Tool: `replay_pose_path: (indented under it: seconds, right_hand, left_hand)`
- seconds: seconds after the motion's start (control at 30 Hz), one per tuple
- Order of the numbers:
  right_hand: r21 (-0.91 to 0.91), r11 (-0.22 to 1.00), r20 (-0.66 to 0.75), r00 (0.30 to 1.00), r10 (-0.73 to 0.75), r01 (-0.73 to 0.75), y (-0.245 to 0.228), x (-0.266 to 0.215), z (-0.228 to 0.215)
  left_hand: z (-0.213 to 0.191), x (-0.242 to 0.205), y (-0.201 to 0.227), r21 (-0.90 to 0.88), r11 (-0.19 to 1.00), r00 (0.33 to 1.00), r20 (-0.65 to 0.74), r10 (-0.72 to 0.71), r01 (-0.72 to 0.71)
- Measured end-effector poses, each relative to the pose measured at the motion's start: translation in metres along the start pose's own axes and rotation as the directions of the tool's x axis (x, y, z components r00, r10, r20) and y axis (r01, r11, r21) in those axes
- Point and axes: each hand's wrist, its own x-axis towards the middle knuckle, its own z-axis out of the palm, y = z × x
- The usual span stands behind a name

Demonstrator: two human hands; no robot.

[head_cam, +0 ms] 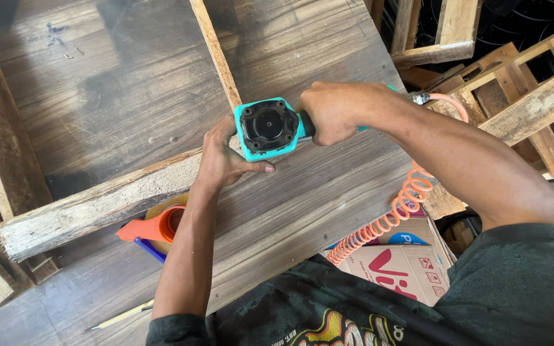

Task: The person assembles a wooden frame by placing planks onto a base and securing them with a pneumatic nail gun. The person positions each plank, aligns it, and drives nails into the joints to fasten the structure.

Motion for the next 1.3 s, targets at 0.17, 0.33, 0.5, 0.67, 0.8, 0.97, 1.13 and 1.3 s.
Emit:
replay_pose_path:
  seconds: [0.17, 0.33, 0.5, 0.67, 0.8, 0.97, 1.13, 1.3]
  right_hand:
    - [0.115, 0.993, -0.030, 1.000, -0.004, 0.008, -0.005, -0.023, -0.008]
    - [0.232, 0.972, -0.042, 0.998, 0.040, -0.029, 0.004, -0.038, -0.006]
    - [0.241, 0.965, 0.027, 0.995, 0.098, -0.101, 0.032, -0.040, 0.028]
    - [0.147, 0.976, -0.035, 0.985, 0.169, -0.162, 0.051, -0.021, 0.076]
    - [0.153, 0.966, -0.173, 0.957, 0.232, -0.207, 0.083, 0.020, 0.143]
    - [0.122, 0.929, -0.275, 0.887, 0.371, -0.351, 0.093, 0.052, 0.181]
    - [0.133, 0.903, -0.286, 0.857, 0.429, -0.408, 0.123, 0.093, 0.240]
    - [0.349, 0.760, -0.148, 0.769, 0.622, -0.548, 0.144, 0.117, 0.256]
  left_hand:
    - [-0.002, 0.000, -0.003, 0.065, 0.998, 1.000, 0.020, -0.016, 0.015]
    - [-0.008, -0.009, -0.023, 0.102, 0.982, 0.987, 0.023, -0.160, 0.157]
    - [0.004, -0.030, -0.090, 0.529, 0.820, 0.966, 0.005, -0.259, 0.217]
    - [0.019, -0.026, -0.062, 0.752, 0.631, 0.927, 0.075, -0.368, 0.190]
    - [0.028, -0.020, -0.065, 0.797, 0.548, 0.860, 0.075, -0.505, 0.253]
    - [0.042, -0.021, -0.082, 0.808, 0.541, 0.907, 0.021, -0.421, 0.232]
    - [0.048, -0.014, -0.097, 0.798, 0.552, 0.908, 0.015, -0.418, 0.241]
    - [0.058, 0.012, -0.082, 0.794, 0.550, 0.887, 0.029, -0.461, 0.260]
